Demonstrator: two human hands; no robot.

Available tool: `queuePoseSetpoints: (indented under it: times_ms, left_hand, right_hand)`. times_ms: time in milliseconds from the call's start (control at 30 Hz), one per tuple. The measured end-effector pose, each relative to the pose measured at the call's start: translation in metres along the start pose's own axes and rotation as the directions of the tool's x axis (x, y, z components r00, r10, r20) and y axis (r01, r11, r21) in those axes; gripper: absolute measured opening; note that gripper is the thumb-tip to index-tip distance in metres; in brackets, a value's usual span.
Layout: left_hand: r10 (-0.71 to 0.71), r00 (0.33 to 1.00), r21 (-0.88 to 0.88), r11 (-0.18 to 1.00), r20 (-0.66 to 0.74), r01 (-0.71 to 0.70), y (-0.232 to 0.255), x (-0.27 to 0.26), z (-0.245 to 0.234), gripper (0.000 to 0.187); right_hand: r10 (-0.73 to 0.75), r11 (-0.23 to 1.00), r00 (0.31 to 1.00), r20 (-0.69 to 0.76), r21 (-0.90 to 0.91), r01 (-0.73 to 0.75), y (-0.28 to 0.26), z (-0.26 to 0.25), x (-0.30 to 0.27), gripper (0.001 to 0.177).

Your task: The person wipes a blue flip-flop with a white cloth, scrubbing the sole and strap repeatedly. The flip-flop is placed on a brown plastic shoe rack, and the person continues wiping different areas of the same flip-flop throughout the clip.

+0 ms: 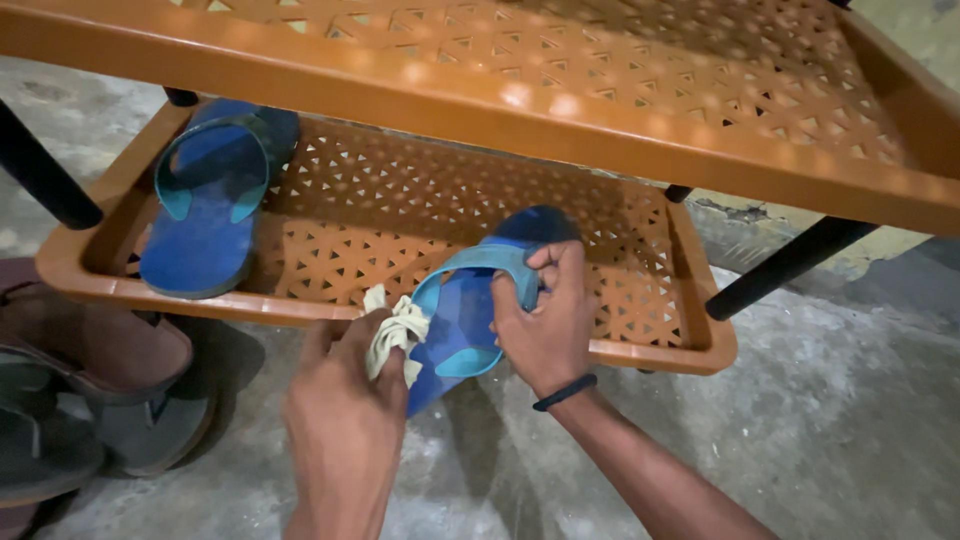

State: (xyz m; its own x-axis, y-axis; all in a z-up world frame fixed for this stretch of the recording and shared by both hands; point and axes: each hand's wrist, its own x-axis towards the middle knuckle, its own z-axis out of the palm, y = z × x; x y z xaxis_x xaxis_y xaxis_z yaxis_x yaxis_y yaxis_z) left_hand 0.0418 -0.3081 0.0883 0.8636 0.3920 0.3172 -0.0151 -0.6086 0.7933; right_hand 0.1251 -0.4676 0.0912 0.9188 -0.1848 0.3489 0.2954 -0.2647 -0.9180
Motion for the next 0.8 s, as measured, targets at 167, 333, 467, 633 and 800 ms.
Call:
queuePoseSetpoints:
  times_ms: [167,333,467,633,800]
  left_hand:
    - [0.193,0.974,-0.05,0.979,-0.117,-0.2,0.014,-0.008,0.022,0.042]
    - [0.272,0.958,-0.01,0.962,-0.095,-0.274,0.022,-0.021,0.04,0.041]
    - [0.338,0.941,0.026,0.941,-0.004,-0.338,0.006,-0.016,0.04,0.031]
    - [0.175,0.982,-0.042,0.983,-0.064,-0.178,-0.005,-0.001,0.026,0.033]
    - [0.149,0.981,-0.105,0.981,-0.12,-0.162,-0.005,0.0,0.018,0.028]
  right_hand:
    - [-0.033,0.999,0.999,-0.02,-0.026,0.033,0.006,0.0,0.001,0.032]
    - [-0.217,0.969,0.975,-0.047,-0.131,0.209,0.014,0.0,0.002,0.031]
    - [-0.051,0.998,0.998,-0.037,-0.041,0.05,0.013,0.002,0.002,0.031]
    - [0.004,1.0,1.0,-0.028,-0.025,-0.004,0.009,0.0,0.002,0.033]
    - [0.06,0.995,0.998,-0.027,0.087,-0.058,0.014,-0.001,0.003,0.034]
